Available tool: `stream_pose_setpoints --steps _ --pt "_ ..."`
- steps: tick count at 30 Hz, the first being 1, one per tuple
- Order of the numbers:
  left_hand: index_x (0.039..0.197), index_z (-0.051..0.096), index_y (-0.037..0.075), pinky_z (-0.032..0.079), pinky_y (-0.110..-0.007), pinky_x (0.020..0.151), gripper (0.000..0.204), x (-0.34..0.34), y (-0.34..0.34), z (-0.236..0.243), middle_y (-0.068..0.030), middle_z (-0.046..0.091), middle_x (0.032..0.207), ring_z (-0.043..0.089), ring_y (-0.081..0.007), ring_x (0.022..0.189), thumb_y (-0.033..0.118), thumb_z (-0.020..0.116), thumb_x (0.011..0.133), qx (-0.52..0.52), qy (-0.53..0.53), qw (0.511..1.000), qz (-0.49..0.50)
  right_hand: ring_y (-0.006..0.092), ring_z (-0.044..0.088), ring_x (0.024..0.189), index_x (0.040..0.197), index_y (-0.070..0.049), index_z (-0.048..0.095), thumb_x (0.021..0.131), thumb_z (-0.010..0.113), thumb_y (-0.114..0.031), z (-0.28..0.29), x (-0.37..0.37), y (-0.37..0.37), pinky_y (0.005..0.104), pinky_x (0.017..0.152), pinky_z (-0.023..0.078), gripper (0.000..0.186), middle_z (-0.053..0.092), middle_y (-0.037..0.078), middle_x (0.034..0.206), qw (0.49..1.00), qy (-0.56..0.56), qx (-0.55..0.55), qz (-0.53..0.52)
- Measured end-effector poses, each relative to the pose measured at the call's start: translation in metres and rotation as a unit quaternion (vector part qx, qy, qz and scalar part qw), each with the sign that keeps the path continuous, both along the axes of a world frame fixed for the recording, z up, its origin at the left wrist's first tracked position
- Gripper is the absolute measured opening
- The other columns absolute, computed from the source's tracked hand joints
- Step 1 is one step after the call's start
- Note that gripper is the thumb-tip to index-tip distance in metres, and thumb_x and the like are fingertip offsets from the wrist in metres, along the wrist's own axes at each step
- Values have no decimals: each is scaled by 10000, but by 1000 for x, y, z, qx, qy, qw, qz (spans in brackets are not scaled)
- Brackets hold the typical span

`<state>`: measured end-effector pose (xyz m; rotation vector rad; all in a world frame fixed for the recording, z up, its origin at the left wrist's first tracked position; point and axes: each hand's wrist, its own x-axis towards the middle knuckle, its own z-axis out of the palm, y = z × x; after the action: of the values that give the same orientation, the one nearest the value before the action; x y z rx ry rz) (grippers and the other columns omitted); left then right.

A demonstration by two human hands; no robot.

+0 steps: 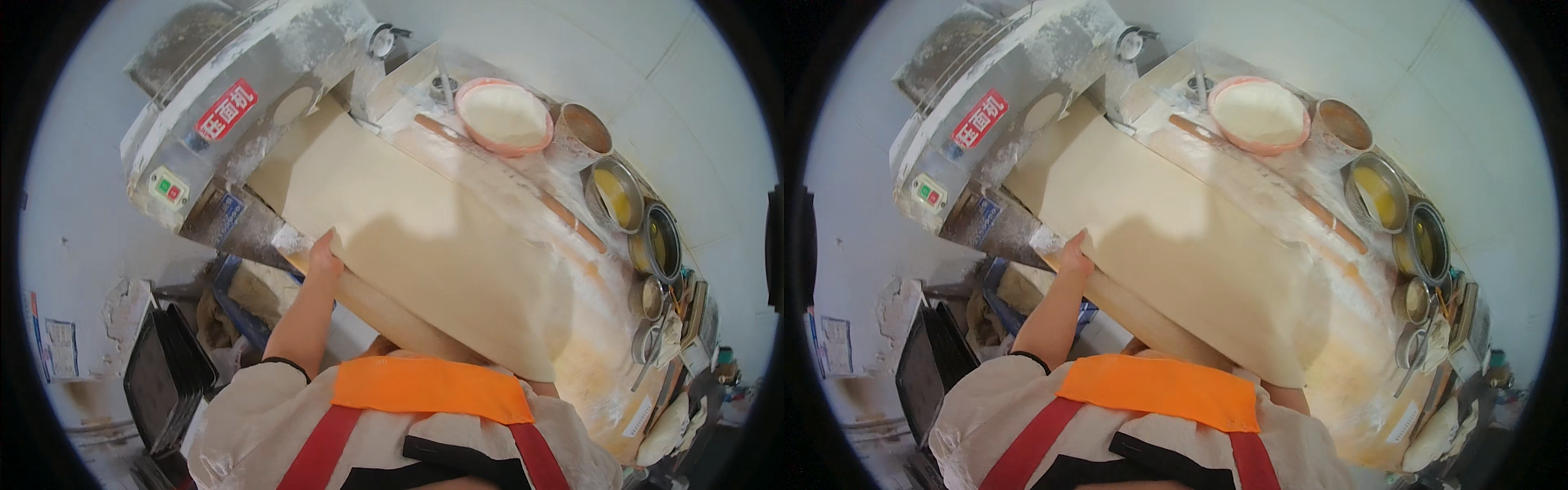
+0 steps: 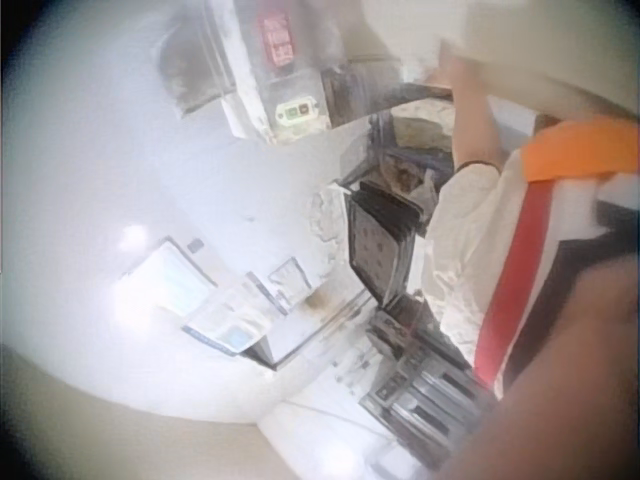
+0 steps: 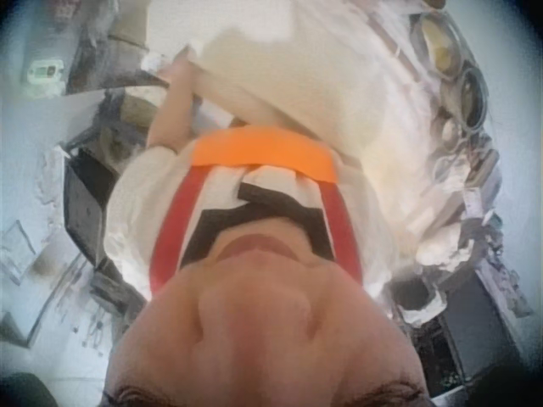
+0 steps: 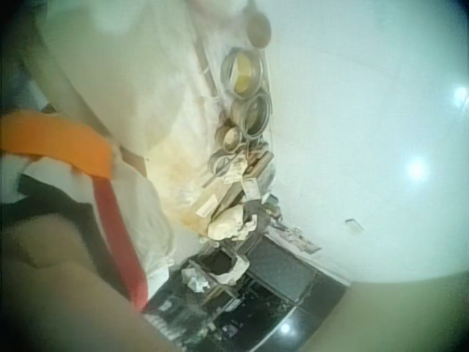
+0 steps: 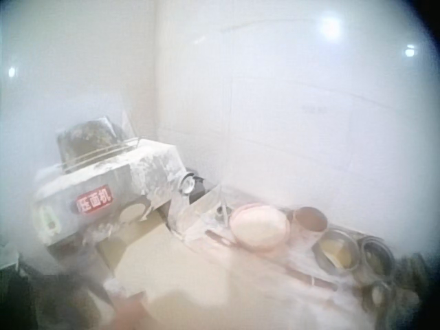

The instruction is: The person sprays water on dough circles, sprinkles seeds on them, places the tray into a rack, and then uses a dough sheeter and rolling pin to prepare a large sheet of dough before cutting out new circles.

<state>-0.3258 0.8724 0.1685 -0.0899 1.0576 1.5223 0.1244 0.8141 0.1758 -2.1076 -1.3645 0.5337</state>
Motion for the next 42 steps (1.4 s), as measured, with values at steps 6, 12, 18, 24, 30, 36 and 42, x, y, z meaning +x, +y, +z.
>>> stream_pose_setpoints --steps 6,12,18,24,30,36,42 --pt "1230 502 -43 418 -463 1025 342 38 -16 29 -170 564 1255 541 -337 1151 160 503 954 -99 -49 994 -21 306 602 1019 1153 -30 593 914 481 -212 6 57 -48 402 835 503 321 580 145 1195 998 -47 -9 -33" --pt "1222 514 -28 442 -448 1001 338 72 -50 -3 -167 564 1250 544 -332 1142 169 525 948 -83 -49 995 -33 313 598 1033 1159 -30 592 918 475 -214 14 126 -102 405 848 500 325 573 148 1215 995 -83 -5 -59" --pt "1206 522 -34 475 -459 953 333 153 -100 19 -162 584 1202 570 -322 1086 146 566 929 -100 5 995 5 321 594 1047 1165 -30 591 921 468 -215 9 197 -183 409 861 497 330 566 151 1235 990 -120 -1 -78" --pt "1169 535 -31 504 -408 909 313 214 -153 -12 -144 605 1130 590 -294 1045 165 581 930 -129 -1 991 -36 329 590 1062 1172 -30 589 925 462 -217 3 266 -276 412 873 494 335 559 154 1255 978 -181 19 -101" --pt "1195 527 -22 524 -382 862 361 270 -217 28 -155 613 1137 607 -262 1044 249 543 958 -99 48 959 -260 337 586 1076 1178 -30 588 929 455 -218 7 323 -367 416 886 491 339 553 156 1275 933 -334 96 -90" --pt "962 630 64 515 -326 686 307 195 -217 55 -128 701 911 694 -221 836 353 560 890 -145 261 788 -538 323 556 1145 1220 -40 572 924 485 -228 -13 390 -401 412 946 454 362 527 164 1327 963 -248 58 -89" --pt "1021 631 48 493 -314 746 284 47 -142 51 -103 671 932 651 -197 889 292 581 886 -84 344 909 -221 327 435 1282 1279 -10 518 867 559 -237 40 357 -375 429 1060 342 472 475 189 1383 931 -205 -167 -252"
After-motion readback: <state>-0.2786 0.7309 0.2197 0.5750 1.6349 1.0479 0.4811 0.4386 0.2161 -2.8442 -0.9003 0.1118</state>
